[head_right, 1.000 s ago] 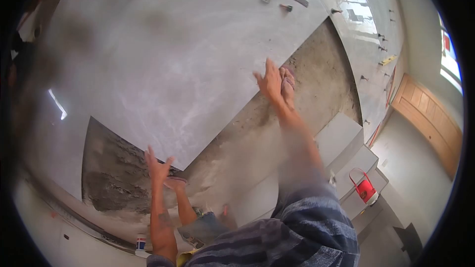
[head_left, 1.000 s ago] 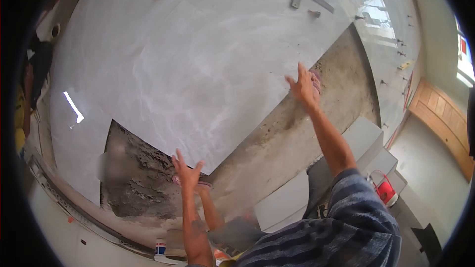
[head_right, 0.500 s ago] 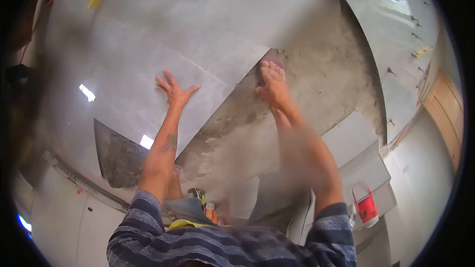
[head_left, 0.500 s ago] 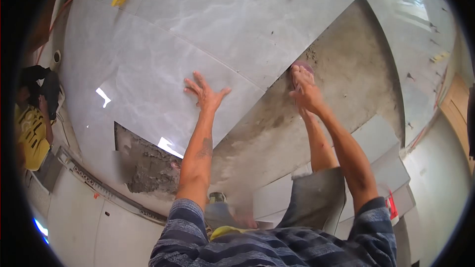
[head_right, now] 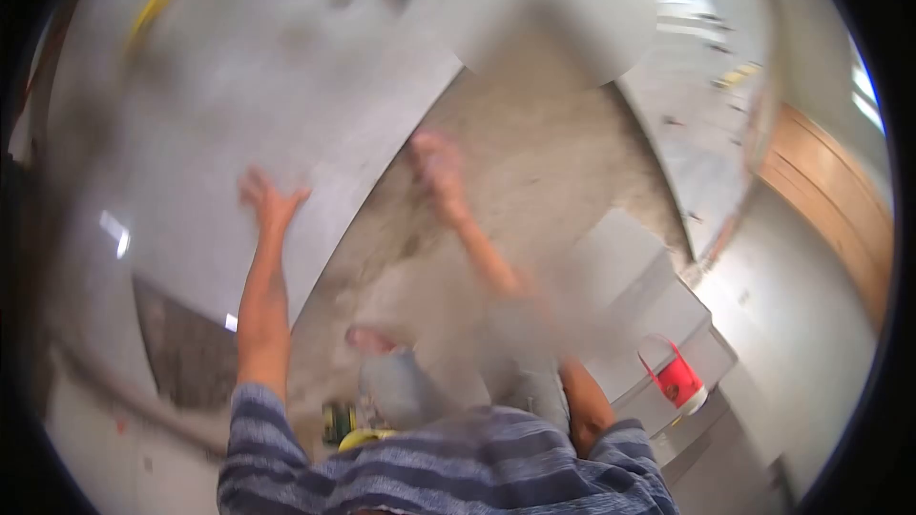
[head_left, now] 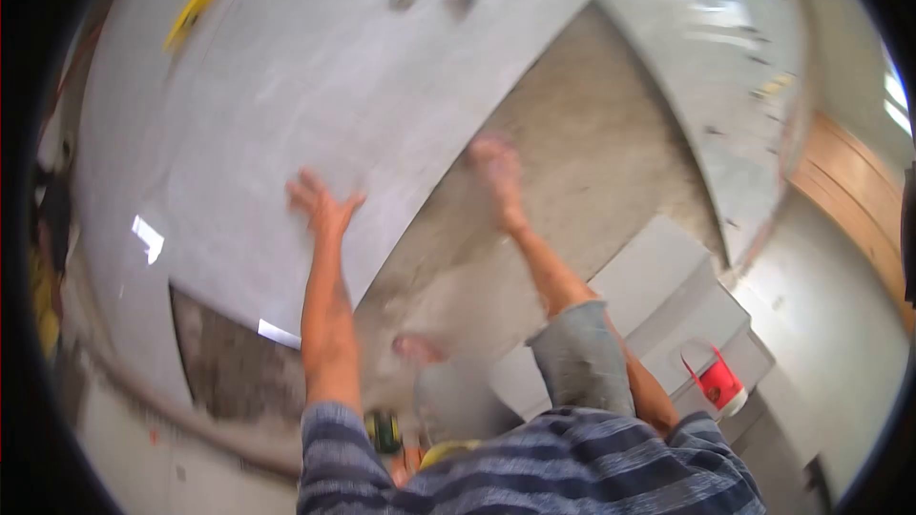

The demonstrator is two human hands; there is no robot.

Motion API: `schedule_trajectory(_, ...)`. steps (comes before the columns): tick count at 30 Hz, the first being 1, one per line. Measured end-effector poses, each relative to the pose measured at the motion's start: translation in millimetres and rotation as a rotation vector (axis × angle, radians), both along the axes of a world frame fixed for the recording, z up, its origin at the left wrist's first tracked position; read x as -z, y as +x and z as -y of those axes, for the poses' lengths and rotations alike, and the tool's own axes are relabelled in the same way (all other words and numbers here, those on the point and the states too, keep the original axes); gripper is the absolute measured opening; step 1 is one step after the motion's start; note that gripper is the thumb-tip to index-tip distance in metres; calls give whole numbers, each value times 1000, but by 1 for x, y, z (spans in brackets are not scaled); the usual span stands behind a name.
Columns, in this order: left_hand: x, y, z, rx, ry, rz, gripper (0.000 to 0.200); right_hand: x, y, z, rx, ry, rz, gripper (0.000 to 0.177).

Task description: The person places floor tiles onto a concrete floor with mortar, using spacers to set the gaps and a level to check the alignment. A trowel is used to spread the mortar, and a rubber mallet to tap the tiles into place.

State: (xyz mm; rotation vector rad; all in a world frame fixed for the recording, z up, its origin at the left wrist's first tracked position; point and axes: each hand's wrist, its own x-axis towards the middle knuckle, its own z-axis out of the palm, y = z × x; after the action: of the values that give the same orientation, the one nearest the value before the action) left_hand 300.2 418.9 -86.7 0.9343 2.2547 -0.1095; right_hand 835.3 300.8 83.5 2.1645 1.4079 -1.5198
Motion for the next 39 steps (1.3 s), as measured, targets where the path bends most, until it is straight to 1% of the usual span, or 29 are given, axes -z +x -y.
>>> schedule_trajectory(1,18,10,15,69,80,-25,133,-9,5,-4,59,66,-36,57)
schedule_trajectory(2,-31,28,-1,155,-87,91,125,-21,6,-9,-69,190,284,56)
schedule_trajectory(3,-16,32,30,249,107,403,117,-52,-14,-27,170,213,426,53)
schedule_trajectory(4,-44,56,47,150,158,638,111,-72,-21,-24,193,313,439,52)
schedule_trajectory(5,-80,82,76,37,122,723,107,-95,-27,-10,220,400,439,51)
schedule_trajectory(6,-113,105,115,114,157,712,99,-106,-25,20,133,400,411,51)
schedule_trajectory(7,-173,116,143,256,108,693,92,-107,-27,60,38,404,374,51)
schedule_trajectory(8,-200,127,196,325,45,736,88,-118,-43,100,-14,475,342,48)
schedule_trajectory(9,-202,138,264,438,-110,700,88,-123,-47,134,14,312,238,51)
schedule_trajectory(10,-220,138,318,661,-201,595,79,-132,-51,156,37,150,127,53)
schedule_trajectory(11,-244,129,365,745,-280,574,78,-154,-65,168,-26,76,132,55)
schedule_trajectory(12,-275,115,400,729,-345,597,78,-180,-83,184,-89,-9,138,58)
schedule_trajectory(13,-306,98,433,649,-396,622,77,-203,-93,199,-169,-92,146,60)
schedule_trajectory(14,-333,79,455,552,-419,630,76,-253,-112,193,-203,-121,163,61)
schedule_trajectory(15,-361,58,477,466,-427,618,75,-319,-140,190,-226,-155,167,62)
schedule_trajectory(16,-385,39,494,388,-428,602,74,-359,-156,196,-241,-181,175,63)
schedule_trajectory(20,-470,-27,542,111,-390,514,71,-366,-163,250,-347,-48,218,58)
schedule_trajectory(22,-501,-53,551,10,-354,472,69,-369,-153,260,-361,5,195,56)
schedule_trajectory(24,-524,-72,547,-36,-328,454,67,-366,-141,274,-322,89,60,56)
schedule_trajectory(25,-530,-79,540,-48,-316,449,66,-379,-137,270,-299,139,1,55)
schedule_trajectory(26,-535,-82,531,-65,-299,448,66,-395,-130,266,-277,88,30,54)
schedule_trajectory(27,-540,-85,522,-91,-275,447,65,-453,-131,254,-262,40,50,53)
schedule_trajectory(28,-544,-82,512,-113,-260,439,64,-484,-123,249,-250,-11,60,53)
schedule_trajectory(30,-550,-75,485,-136,-229,441,62,-436,-100,260,-134,72,35,51)
schedule_trajectory(32,-559,-63,450,-146,-195,438,61,-422,-84,264,-89,87,16,48)
schedule_trajectory(35,-576,-26,392,-129,-131,456,58,-398,-66,234,-96,100,19,47)
schedule_trajectory(37,-577,24,350,-102,-88,496,57,-317,-46,227,-155,93,38,48)
schedule_trajectory(38,-574,57,330,-103,-60,520,56,-285,-35,208,-241,79,42,50)
schedule_trajectory(39,-562,103,307,-102,-45,556,55,-329,-20,188,-210,206,118,49)
